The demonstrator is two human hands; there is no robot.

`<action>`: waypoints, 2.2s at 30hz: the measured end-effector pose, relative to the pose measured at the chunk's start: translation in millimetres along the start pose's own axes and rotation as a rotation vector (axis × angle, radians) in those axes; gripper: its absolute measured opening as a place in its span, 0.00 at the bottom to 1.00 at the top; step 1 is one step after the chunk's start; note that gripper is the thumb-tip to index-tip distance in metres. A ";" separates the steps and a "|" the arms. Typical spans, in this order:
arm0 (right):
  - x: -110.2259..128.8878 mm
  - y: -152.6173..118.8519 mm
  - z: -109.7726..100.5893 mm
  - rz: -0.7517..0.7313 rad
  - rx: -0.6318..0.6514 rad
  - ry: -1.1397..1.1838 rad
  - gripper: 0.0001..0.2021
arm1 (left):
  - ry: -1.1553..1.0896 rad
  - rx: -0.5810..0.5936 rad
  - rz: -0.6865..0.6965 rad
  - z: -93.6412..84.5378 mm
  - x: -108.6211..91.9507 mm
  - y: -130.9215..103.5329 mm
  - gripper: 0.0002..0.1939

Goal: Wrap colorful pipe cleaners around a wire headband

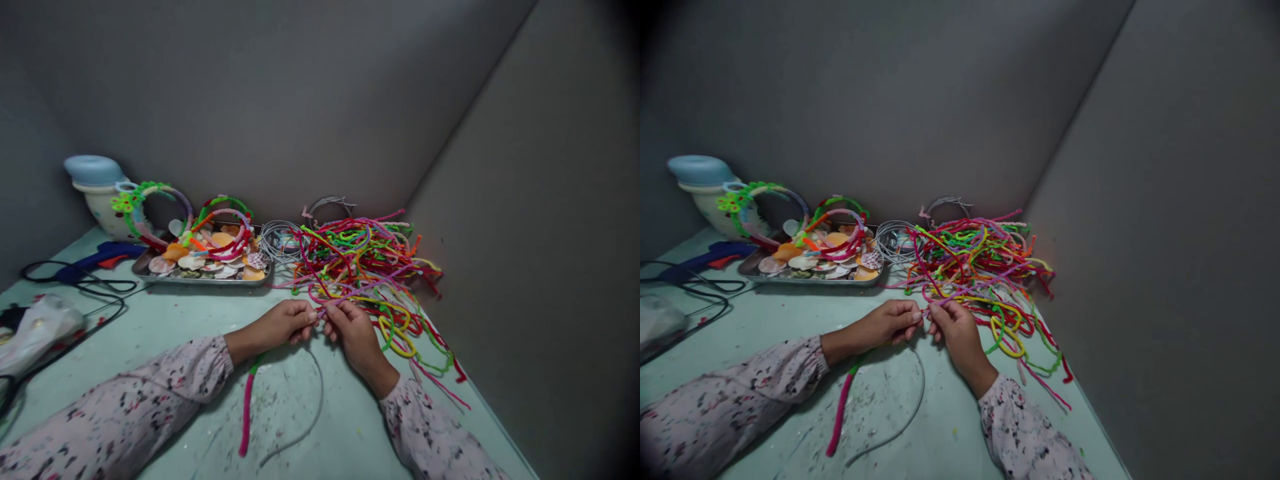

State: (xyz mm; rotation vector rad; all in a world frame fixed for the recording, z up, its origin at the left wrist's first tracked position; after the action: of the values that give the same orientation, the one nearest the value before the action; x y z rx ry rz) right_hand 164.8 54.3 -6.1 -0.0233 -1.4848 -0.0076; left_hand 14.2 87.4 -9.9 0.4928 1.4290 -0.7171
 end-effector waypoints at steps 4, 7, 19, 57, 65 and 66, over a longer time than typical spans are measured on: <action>-2.0 0.4 -2.6 -0.015 -0.062 0.010 0.14 | 0.025 -0.009 0.023 0.5 0.8 0.2 0.19; -5.2 1.9 -3.8 -0.022 -0.074 0.039 0.14 | 0.023 -0.007 0.025 0.9 -0.2 -0.7 0.19; -1.1 0.8 -2.9 -0.033 -0.090 -0.077 0.14 | 0.060 -0.031 0.014 1.1 -0.2 -1.7 0.16; -1.4 -3.4 -4.3 -0.051 -0.181 -0.107 0.16 | 0.718 -0.256 0.349 11.8 -24.3 -16.4 0.09; 1.7 -6.5 -2.3 -0.073 -0.204 -0.091 0.16 | 0.743 -0.295 0.316 11.7 -24.6 -15.6 0.07; 2.0 -6.8 -2.5 -0.081 -0.207 -0.092 0.16 | 0.744 -0.295 0.314 11.6 -24.1 -15.3 0.06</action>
State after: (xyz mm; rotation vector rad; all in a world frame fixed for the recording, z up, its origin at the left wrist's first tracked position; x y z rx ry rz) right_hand 167.3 47.5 -4.3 -0.1326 -1.5707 -0.2281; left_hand 11.8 72.2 16.8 0.7736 2.0437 -0.0440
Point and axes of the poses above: each hand's wrist, its own y-axis towards the middle knuckle, its own z-axis out of the palm, x = y × z, the point moved 3 cm from there along y, towards the middle knuckle
